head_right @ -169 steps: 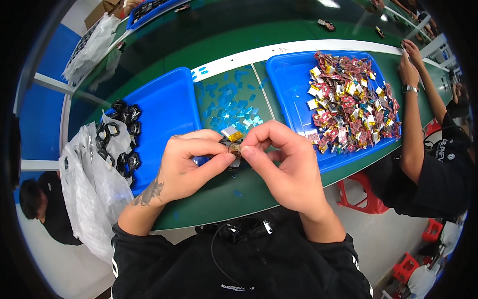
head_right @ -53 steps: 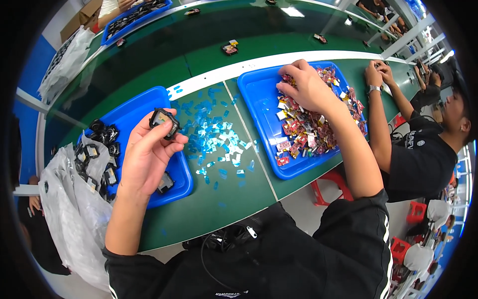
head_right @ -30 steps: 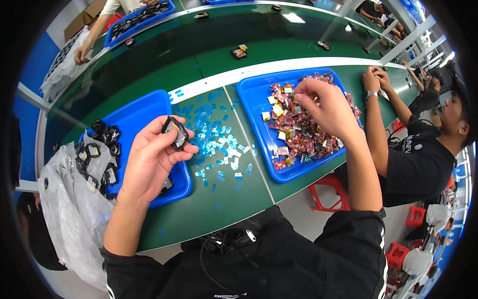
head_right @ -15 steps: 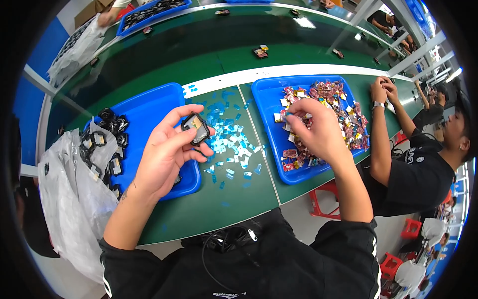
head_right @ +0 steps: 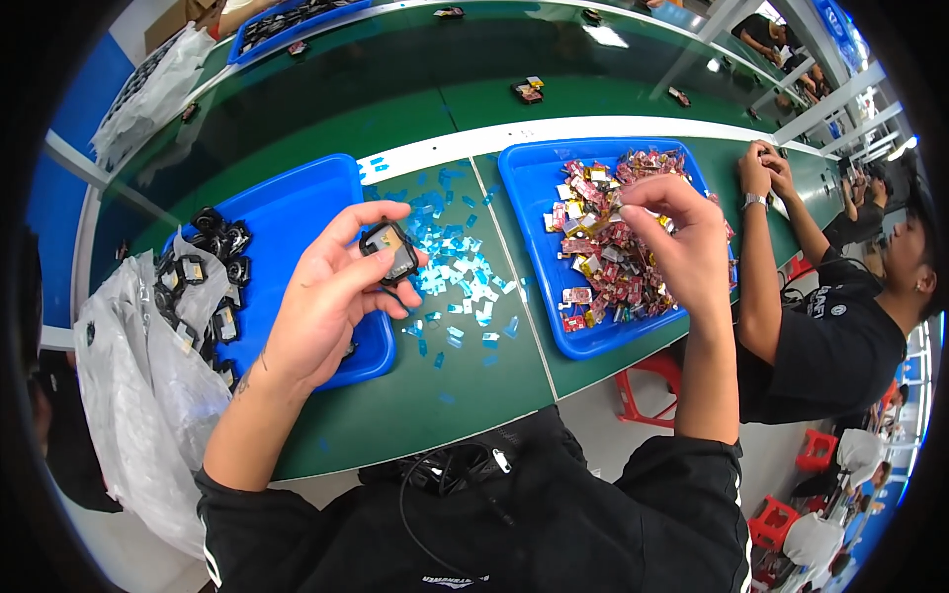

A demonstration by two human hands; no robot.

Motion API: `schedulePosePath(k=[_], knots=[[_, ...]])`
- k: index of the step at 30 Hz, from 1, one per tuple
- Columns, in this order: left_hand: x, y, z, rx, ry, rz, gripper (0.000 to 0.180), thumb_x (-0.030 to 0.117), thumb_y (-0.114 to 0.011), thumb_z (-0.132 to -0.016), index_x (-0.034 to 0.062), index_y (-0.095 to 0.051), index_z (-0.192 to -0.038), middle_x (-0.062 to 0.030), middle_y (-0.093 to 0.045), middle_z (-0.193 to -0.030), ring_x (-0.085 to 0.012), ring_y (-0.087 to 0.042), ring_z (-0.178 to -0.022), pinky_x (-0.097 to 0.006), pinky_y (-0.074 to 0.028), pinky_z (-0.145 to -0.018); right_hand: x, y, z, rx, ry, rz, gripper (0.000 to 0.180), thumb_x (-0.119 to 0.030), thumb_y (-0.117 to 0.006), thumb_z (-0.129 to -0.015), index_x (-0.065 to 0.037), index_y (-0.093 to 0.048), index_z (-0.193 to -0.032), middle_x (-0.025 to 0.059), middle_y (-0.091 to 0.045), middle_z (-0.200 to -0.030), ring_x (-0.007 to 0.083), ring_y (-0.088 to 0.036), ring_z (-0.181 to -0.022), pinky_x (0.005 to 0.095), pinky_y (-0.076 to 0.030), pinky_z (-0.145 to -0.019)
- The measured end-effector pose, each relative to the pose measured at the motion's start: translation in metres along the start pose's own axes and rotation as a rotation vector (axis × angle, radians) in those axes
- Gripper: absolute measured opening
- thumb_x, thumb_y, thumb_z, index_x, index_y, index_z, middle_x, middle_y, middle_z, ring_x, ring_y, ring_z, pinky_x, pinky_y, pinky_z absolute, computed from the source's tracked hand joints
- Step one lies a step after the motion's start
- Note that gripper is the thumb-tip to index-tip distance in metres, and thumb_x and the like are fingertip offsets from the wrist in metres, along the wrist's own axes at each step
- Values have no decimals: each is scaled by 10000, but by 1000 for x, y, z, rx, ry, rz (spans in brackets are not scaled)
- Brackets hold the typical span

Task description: Assembling small electronic components, including batteries and sensors, on a production line.

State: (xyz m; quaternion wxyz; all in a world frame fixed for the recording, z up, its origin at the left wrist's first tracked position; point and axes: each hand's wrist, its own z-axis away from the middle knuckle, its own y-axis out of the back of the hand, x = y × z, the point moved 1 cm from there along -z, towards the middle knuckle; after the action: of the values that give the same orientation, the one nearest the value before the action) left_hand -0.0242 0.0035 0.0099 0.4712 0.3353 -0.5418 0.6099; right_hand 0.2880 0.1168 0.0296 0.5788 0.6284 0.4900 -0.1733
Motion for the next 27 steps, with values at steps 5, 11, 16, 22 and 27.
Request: schedulePosePath(k=[5,11,16,22,27], knots=[[-2,-2,0,22,-106,-122,345,121,-583,-947,59,-567,-1287,-70,-620,-1023,-108,-616,-813,-233,-506,-690,-13,-1,-1,-1,-94,-239,100,-17,-694,-863,-8,-645,-949,5,-650,-906,41,-591,-795,188,-469,-687],[-5,-10,6,4,-376,-467,273,143,-749,-834,83,-710,-1098,-52,-594,-1026,-103,-581,-855,-235,-477,-698,-55,-43,13,-344,-115,-430,152,-5,-717,-825,-17,-577,-882,30,-621,-839,95,-603,-787,235,-480,-722],[-5,-20,10,-118,-523,-683,248,107,-845,-714,68,-749,-940,-85,-600,-961,-144,-588,-860,-271,-488,-719,-79,-74,18,-461,-17,-491,120,9,-720,-811,-12,-601,-820,30,-617,-820,103,-592,-784,253,-484,-745],[-8,-19,13,23,-548,-687,160,38,-766,-762,59,-754,-921,-76,-608,-942,-106,-589,-740,-228,-468,-608,-86,-93,14,-261,274,-169,168,43,-732,-733,-12,-600,-821,89,-569,-889,195,-584,-825,294,-474,-693],[-5,-16,16,46,-314,-511,136,26,-757,-774,10,-744,-909,-54,-614,-934,-55,-562,-712,-203,-447,-598,-95,-101,23,-93,529,70,249,70,-772,-658,-7,-600,-821,104,-576,-836,254,-587,-776,338,-484,-672]])
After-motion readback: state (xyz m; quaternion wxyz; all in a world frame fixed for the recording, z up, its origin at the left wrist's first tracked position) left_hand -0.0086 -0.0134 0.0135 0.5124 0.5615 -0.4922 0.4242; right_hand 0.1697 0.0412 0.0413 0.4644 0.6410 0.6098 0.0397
